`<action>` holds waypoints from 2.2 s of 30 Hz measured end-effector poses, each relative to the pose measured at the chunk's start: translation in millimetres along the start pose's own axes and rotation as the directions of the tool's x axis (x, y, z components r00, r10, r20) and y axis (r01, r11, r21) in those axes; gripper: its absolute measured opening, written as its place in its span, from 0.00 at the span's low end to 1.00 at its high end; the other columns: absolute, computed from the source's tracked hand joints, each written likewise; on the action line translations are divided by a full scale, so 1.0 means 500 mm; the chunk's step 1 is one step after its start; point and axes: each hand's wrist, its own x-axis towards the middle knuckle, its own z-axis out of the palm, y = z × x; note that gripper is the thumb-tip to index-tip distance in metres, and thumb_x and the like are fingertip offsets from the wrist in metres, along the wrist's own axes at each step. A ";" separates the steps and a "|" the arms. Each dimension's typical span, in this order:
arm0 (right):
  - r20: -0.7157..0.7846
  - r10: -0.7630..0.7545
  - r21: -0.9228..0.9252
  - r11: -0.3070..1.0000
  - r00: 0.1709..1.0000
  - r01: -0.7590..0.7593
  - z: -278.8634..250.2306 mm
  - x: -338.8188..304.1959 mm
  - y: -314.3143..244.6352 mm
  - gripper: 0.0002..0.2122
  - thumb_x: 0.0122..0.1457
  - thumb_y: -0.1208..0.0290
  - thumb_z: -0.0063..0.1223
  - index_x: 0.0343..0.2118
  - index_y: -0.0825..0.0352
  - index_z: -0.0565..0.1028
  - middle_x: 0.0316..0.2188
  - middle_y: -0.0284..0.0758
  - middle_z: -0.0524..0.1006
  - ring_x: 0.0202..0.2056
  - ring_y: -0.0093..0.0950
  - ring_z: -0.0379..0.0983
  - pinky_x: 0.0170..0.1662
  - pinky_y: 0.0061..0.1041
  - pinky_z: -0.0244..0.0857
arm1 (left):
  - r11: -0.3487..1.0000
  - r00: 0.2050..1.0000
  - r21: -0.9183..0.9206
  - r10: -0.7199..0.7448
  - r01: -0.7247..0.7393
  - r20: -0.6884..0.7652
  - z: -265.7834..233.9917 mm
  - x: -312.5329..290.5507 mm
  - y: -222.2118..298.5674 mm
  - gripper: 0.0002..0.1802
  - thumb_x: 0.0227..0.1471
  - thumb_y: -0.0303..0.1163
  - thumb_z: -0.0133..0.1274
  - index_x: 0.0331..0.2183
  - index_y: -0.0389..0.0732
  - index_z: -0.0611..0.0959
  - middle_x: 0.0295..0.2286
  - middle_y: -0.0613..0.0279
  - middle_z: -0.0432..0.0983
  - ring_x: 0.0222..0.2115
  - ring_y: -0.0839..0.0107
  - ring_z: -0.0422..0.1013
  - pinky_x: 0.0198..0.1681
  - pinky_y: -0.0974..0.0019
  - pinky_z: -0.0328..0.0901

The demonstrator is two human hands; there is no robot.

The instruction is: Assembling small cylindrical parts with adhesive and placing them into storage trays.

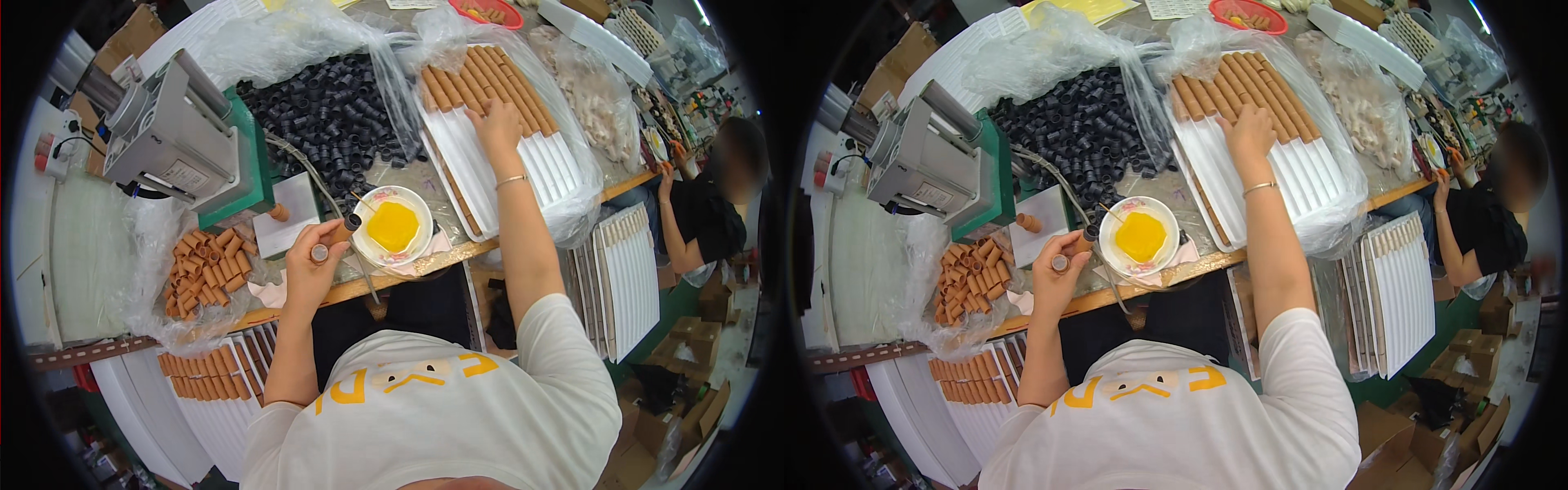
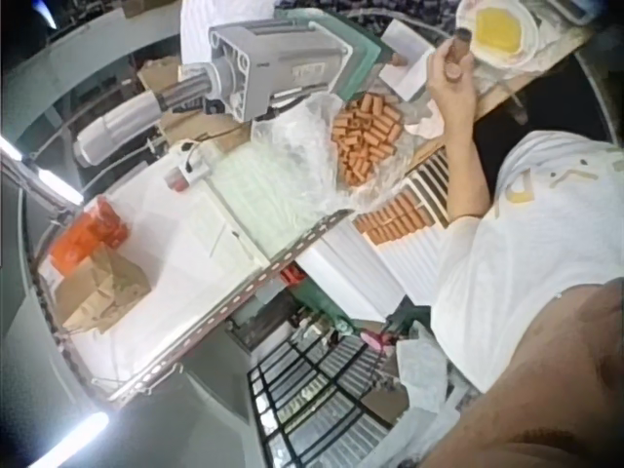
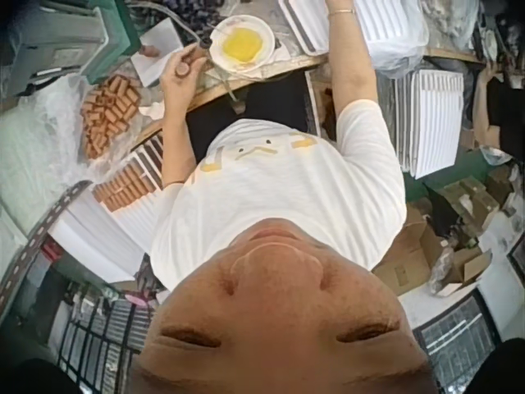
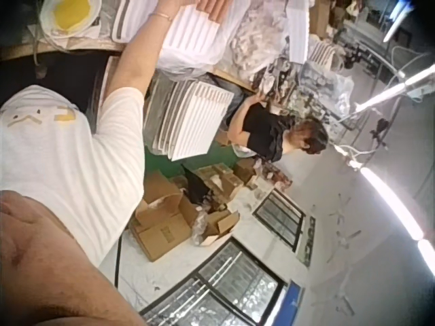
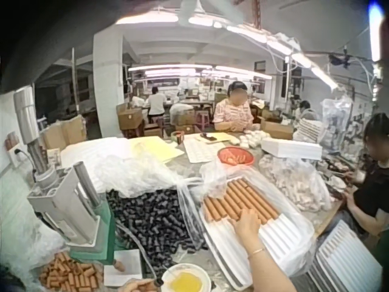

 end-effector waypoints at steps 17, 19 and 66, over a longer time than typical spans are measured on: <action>0.166 -0.706 0.717 0.566 0.689 0.407 -0.175 -0.297 -0.314 0.27 0.42 0.75 0.67 0.49 0.64 0.72 0.30 0.33 0.77 0.31 0.30 0.71 0.38 0.29 0.65 | 0.987 0.988 0.102 0.130 -0.121 -0.088 -0.100 -0.029 0.006 0.14 0.45 0.20 0.61 0.38 0.36 0.82 0.33 0.60 0.76 0.33 0.71 0.73 0.37 0.72 0.66; 0.113 -0.769 0.679 0.522 0.629 0.517 -0.180 -0.313 -0.336 0.29 0.40 0.74 0.68 0.50 0.63 0.71 0.30 0.32 0.76 0.33 0.31 0.71 0.41 0.31 0.63 | 0.971 0.989 0.200 0.142 -0.131 -0.043 -0.120 -0.040 0.012 0.15 0.45 0.20 0.60 0.39 0.36 0.82 0.33 0.58 0.76 0.33 0.69 0.73 0.37 0.72 0.66; 0.397 -0.456 0.781 0.623 0.797 -0.032 -0.136 -0.307 -0.346 0.11 0.53 0.64 0.62 0.32 0.68 0.79 0.26 0.38 0.78 0.27 0.28 0.75 0.32 0.28 0.67 | 0.953 0.950 0.272 0.203 -0.135 -0.238 -0.107 -0.076 -0.050 0.22 0.43 0.21 0.58 0.43 0.37 0.72 0.35 0.52 0.68 0.38 0.54 0.68 0.42 0.59 0.63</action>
